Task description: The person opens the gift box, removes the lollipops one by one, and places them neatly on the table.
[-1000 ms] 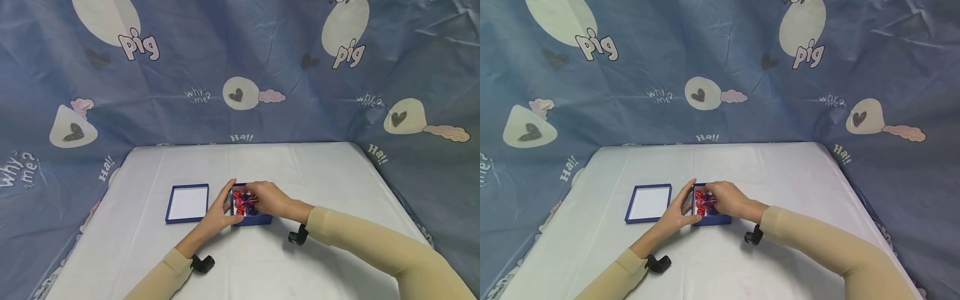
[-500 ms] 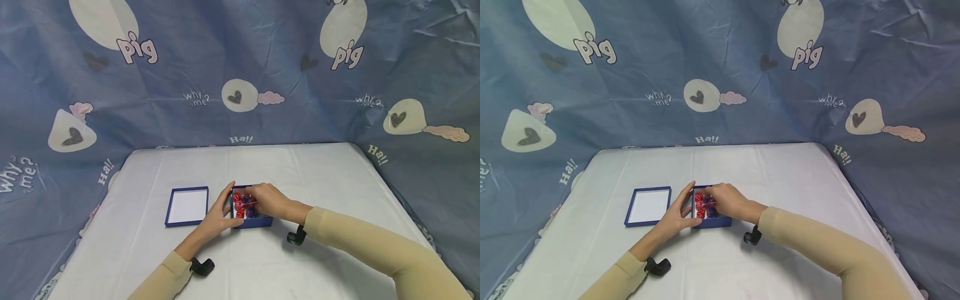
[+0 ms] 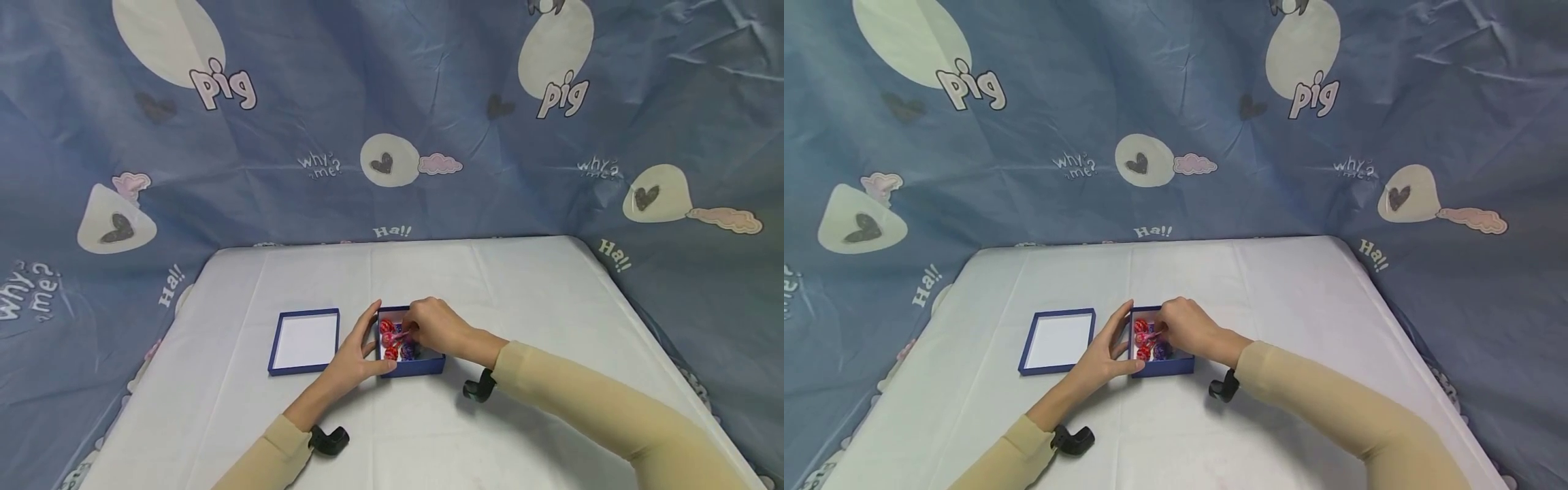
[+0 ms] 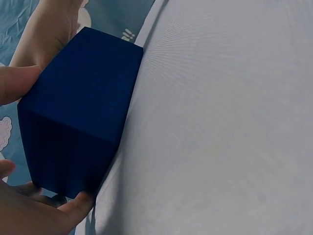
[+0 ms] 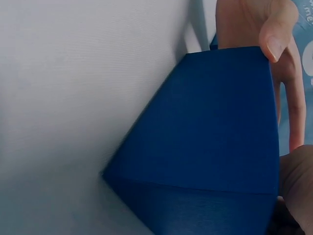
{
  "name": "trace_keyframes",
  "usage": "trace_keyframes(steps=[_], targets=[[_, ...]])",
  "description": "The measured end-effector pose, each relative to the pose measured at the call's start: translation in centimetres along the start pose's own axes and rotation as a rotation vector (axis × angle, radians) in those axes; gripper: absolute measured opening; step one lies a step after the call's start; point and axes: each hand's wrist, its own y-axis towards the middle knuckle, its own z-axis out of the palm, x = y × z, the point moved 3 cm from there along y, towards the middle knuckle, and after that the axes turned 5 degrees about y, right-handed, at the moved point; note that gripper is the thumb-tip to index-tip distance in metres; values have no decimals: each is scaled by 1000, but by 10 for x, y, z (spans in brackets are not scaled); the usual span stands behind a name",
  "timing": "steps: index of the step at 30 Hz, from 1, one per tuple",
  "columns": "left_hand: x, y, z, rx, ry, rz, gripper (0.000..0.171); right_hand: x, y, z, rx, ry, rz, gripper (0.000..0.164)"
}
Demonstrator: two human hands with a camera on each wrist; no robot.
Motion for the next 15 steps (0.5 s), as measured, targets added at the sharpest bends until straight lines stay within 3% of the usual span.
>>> trace_keyframes(steps=[15], targets=[[1,-1,0,1,-2,-18,108,2,-2,-5,-104,34,45,11]])
